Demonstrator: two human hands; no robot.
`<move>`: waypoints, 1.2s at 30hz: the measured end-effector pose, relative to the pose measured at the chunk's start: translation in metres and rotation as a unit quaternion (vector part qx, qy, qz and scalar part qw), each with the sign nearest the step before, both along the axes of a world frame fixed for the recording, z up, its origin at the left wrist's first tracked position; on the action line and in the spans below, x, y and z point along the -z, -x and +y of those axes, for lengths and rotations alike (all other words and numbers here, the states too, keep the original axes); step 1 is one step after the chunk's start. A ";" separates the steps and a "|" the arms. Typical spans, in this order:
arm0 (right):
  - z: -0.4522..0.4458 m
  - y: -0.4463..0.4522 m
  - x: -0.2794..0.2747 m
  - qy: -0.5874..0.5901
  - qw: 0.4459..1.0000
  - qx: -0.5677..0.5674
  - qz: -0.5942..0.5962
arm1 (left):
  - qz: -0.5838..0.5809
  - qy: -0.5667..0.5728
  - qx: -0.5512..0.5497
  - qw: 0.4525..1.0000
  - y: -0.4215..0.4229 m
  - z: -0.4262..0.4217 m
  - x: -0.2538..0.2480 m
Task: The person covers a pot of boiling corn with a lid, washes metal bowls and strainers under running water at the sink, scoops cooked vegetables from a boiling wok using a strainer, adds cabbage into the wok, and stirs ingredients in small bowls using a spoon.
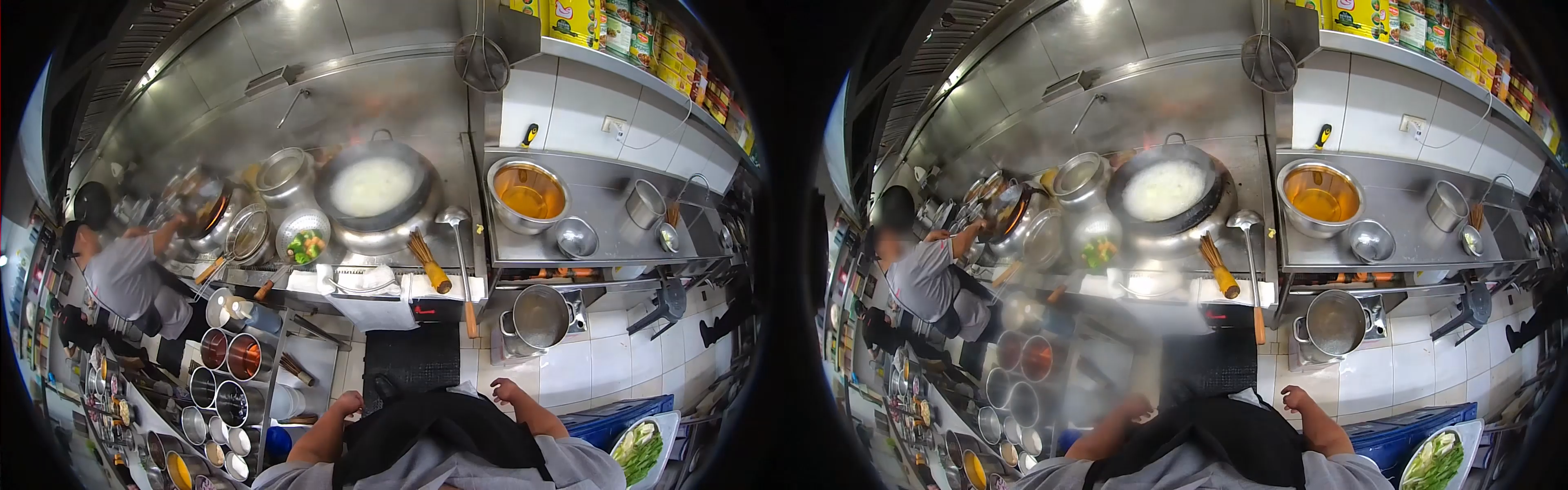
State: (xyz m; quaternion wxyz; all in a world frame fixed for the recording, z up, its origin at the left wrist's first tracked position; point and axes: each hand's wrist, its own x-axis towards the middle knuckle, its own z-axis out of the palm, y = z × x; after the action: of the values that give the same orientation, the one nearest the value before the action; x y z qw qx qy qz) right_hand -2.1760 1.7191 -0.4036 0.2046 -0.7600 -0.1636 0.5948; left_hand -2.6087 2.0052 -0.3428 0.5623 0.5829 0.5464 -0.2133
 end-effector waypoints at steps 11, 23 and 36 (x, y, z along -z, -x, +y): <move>-0.025 0.007 -0.005 0.025 0.999 0.026 0.025 | -0.039 -0.079 0.064 0.994 -0.027 0.009 0.015; -0.031 -0.001 -0.004 0.022 0.998 0.056 0.018 | -0.018 -0.045 0.056 0.997 -0.027 0.012 0.030; -0.017 -0.004 0.003 0.009 1.000 0.024 0.013 | -0.090 -0.036 -0.036 0.995 -0.031 0.016 0.011</move>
State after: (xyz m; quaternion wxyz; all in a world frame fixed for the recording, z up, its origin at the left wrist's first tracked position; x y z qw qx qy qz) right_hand -2.1720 1.7023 -0.4069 0.2143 -0.7575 -0.1373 0.6011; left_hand -2.5775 2.0213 -0.3534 0.5949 0.5995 0.5218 -0.1196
